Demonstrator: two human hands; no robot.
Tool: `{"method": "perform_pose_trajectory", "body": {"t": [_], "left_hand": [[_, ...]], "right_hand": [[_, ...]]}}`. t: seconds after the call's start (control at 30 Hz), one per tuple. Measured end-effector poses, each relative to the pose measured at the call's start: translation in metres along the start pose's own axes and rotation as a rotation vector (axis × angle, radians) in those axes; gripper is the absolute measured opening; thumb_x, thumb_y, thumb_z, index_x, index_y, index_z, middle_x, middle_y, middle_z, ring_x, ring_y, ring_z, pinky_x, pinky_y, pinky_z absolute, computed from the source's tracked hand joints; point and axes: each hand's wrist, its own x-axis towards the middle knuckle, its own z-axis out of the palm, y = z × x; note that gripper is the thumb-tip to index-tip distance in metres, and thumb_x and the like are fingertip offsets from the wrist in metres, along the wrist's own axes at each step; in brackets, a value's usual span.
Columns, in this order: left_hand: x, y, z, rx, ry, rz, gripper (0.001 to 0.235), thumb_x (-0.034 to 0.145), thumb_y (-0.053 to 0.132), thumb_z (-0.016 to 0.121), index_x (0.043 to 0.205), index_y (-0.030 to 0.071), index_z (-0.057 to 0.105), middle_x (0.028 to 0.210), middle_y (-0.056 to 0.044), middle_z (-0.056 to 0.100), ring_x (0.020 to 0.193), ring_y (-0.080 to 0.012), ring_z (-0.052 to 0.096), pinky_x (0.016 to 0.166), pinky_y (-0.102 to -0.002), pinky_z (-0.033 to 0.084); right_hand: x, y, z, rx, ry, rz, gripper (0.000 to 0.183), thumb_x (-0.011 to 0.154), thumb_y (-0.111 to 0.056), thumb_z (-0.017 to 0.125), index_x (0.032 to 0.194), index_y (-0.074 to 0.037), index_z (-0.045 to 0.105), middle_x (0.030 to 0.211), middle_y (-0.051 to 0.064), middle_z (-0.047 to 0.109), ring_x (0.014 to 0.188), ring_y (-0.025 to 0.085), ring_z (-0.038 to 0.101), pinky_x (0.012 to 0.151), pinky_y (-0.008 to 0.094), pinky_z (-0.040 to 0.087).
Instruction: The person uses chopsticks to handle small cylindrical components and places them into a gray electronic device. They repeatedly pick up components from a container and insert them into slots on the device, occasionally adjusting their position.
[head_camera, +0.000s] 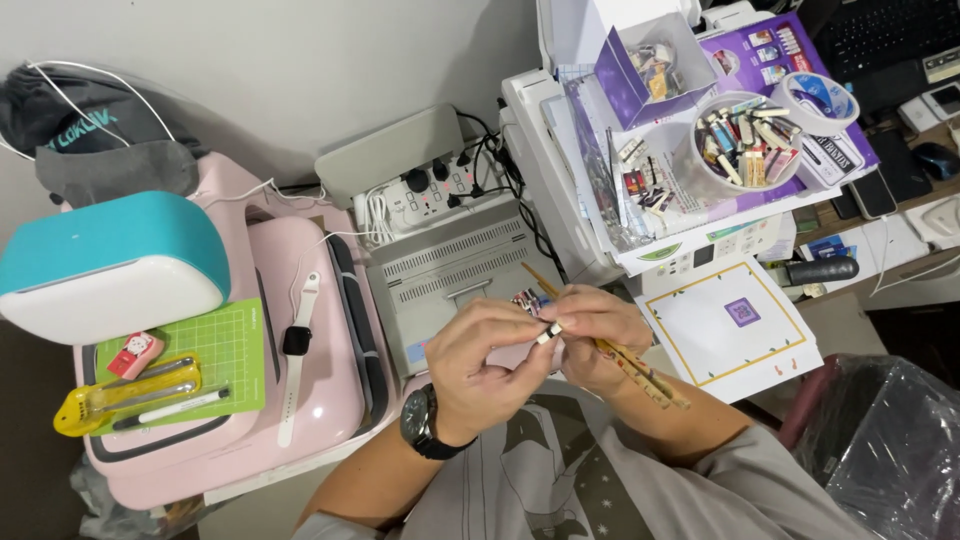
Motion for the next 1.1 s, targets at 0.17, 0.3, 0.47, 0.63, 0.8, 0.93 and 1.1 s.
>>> {"method": "perform_pose_trajectory", "body": {"t": [0.17, 0.3, 0.47, 0.63, 0.8, 0.93, 1.1], "left_hand": [[0.007, 0.010, -0.007, 0.048, -0.055, 0.036, 0.016, 0.076, -0.002, 0.082, 0.088, 0.008, 0.079, 0.079, -0.006, 0.075, 0.069, -0.0248, 0.074, 0.063, -0.035, 0.061], [0.010, 0.015, -0.012, -0.005, -0.080, 0.014, 0.018, 0.076, -0.002, 0.080, 0.092, 0.006, 0.075, 0.080, -0.005, 0.075, 0.069, -0.0240, 0.073, 0.063, -0.034, 0.061], [-0.003, 0.021, -0.017, -0.090, -0.132, -0.056, 0.032, 0.085, 0.000, 0.076, 0.110, 0.011, 0.058, 0.097, -0.004, 0.072, 0.087, -0.0186, 0.074, 0.083, -0.031, 0.061], [-0.011, 0.024, -0.020, -0.187, -0.129, -0.053, 0.039, 0.087, -0.001, 0.076, 0.116, 0.010, 0.053, 0.097, -0.008, 0.073, 0.089, -0.0196, 0.074, 0.083, -0.031, 0.062], [-0.012, 0.031, -0.020, -0.253, -0.120, -0.005, 0.045, 0.092, 0.001, 0.076, 0.129, 0.006, 0.051, 0.100, -0.010, 0.075, 0.093, -0.0228, 0.076, 0.088, -0.034, 0.065], [-0.010, 0.038, -0.017, -0.225, -0.116, -0.019, 0.053, 0.086, -0.002, 0.082, 0.130, 0.006, 0.053, 0.094, -0.007, 0.076, 0.092, -0.0199, 0.078, 0.087, -0.032, 0.067], [-0.012, 0.040, -0.014, -0.169, -0.160, -0.002, 0.051, 0.090, 0.004, 0.083, 0.135, 0.009, 0.059, 0.096, 0.001, 0.077, 0.086, -0.0175, 0.079, 0.081, -0.030, 0.065]], "right_hand": [[-0.003, 0.002, -0.003, 0.055, -0.034, -0.040, 0.005, 0.092, -0.005, 0.073, 0.087, -0.002, 0.073, 0.080, 0.026, 0.074, 0.046, 0.023, 0.054, 0.045, 0.033, 0.045], [-0.006, 0.001, -0.005, 0.081, -0.050, -0.047, 0.008, 0.090, -0.005, 0.073, 0.083, -0.002, 0.073, 0.077, 0.027, 0.073, 0.042, 0.023, 0.052, 0.041, 0.033, 0.043], [-0.004, -0.006, 0.005, -0.006, -0.086, -0.155, 0.007, 0.103, -0.012, 0.065, 0.107, -0.009, 0.069, 0.095, 0.013, 0.074, 0.063, 0.019, 0.069, 0.052, 0.029, 0.047], [-0.002, -0.015, 0.004, 0.004, -0.144, -0.186, 0.010, 0.104, -0.015, 0.065, 0.109, -0.009, 0.069, 0.098, 0.014, 0.074, 0.070, 0.020, 0.073, 0.056, 0.029, 0.051], [0.002, -0.024, 0.000, 0.033, -0.226, -0.198, 0.014, 0.106, -0.016, 0.061, 0.117, -0.010, 0.068, 0.108, 0.013, 0.070, 0.055, 0.020, 0.054, 0.053, 0.033, 0.042], [-0.003, -0.030, 0.007, 0.097, -0.153, -0.162, 0.015, 0.105, -0.017, 0.065, 0.118, -0.012, 0.070, 0.107, 0.009, 0.071, 0.057, 0.019, 0.052, 0.053, 0.032, 0.040], [-0.011, -0.036, 0.006, 0.154, -0.082, -0.106, 0.009, 0.105, -0.019, 0.064, 0.109, -0.015, 0.071, 0.105, 0.004, 0.071, 0.057, 0.015, 0.045, 0.053, 0.030, 0.038]]}}
